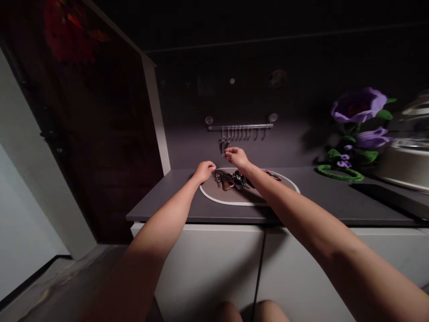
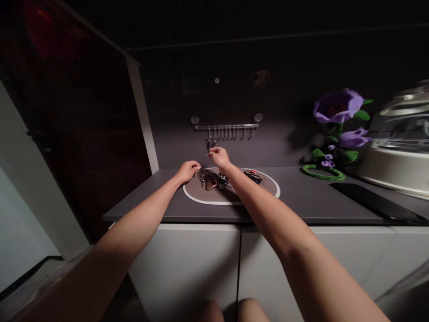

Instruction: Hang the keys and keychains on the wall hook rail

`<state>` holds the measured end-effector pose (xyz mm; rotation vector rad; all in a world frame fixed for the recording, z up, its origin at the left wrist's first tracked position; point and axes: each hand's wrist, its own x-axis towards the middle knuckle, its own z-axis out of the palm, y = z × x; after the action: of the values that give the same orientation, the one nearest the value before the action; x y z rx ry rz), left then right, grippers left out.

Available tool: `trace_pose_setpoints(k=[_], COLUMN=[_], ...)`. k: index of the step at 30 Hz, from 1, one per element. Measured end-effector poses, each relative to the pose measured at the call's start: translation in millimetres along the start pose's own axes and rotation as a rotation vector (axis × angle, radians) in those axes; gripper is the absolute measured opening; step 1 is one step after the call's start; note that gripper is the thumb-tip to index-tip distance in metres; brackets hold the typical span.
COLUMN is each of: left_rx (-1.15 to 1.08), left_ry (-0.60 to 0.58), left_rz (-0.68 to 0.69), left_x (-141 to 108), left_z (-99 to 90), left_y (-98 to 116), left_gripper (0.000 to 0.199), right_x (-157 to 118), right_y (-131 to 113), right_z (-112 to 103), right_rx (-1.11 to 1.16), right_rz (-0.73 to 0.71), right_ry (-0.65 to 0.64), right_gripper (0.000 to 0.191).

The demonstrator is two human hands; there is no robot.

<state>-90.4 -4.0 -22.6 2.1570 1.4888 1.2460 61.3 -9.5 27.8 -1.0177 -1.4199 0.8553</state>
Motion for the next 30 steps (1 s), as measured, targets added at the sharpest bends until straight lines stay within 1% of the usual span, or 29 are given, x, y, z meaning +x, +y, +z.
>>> trace_pose_setpoints(k=[2, 7, 10, 13, 16, 21, 27, 30], left_rx=[0.022, 0.103, 0.155, 0.19, 0.218, 0.205, 0.069, 0.0], left_ry=[-0.017, -0.062, -0.073, -0.09, -0.114, -0.127, -0.076, -0.07], left_rz=[0.007, 0.018, 0.018, 0.012, 0.014, 0.012, -0.012, -0.025], left_x=[-0.6, -3.5, -4.5, -5.3, -6.2, -7.6, -7.1, -6.3], left_z=[-0.3, -0.6, 0.6, 3.0, 5.2, 6.2, 8.1, 9.2], left_y=[-0.5, 1.3, 0.4, -1.9, -2.7, -0.2, -1.5, -3.1], left_gripper=[0.016, 0.018, 0.019, 0.02, 0.021, 0.02, 0.009, 0.007], right_x=[-8.2, -21.8, -23.8, -23.7, -24.3, -21.4, -9.8, -7.8], right_y=[12.4, 37.9, 45.1, 47.3, 46.8, 48.4, 57.0, 57.1], right_z=[0.8, -7.8, -12.3, -12.5, -10.3, -7.4, -5.4, -5.8], right_rx=[-0.121, -0.57, -0.753, -0.89, -0.963, -1.01, -1.01, -0.974], right_rz=[-0.059, -0.252, -0.301, -0.319, -0.302, -0.291, -0.383, -0.381], right_ry=[-0.025, -0.073, -0.151, -0.241, -0.252, -0.255, -0.233, -0.233], right_gripper=[0.014, 0.017, 0.019, 0.02, 0.021, 0.022, 0.021, 0.02])
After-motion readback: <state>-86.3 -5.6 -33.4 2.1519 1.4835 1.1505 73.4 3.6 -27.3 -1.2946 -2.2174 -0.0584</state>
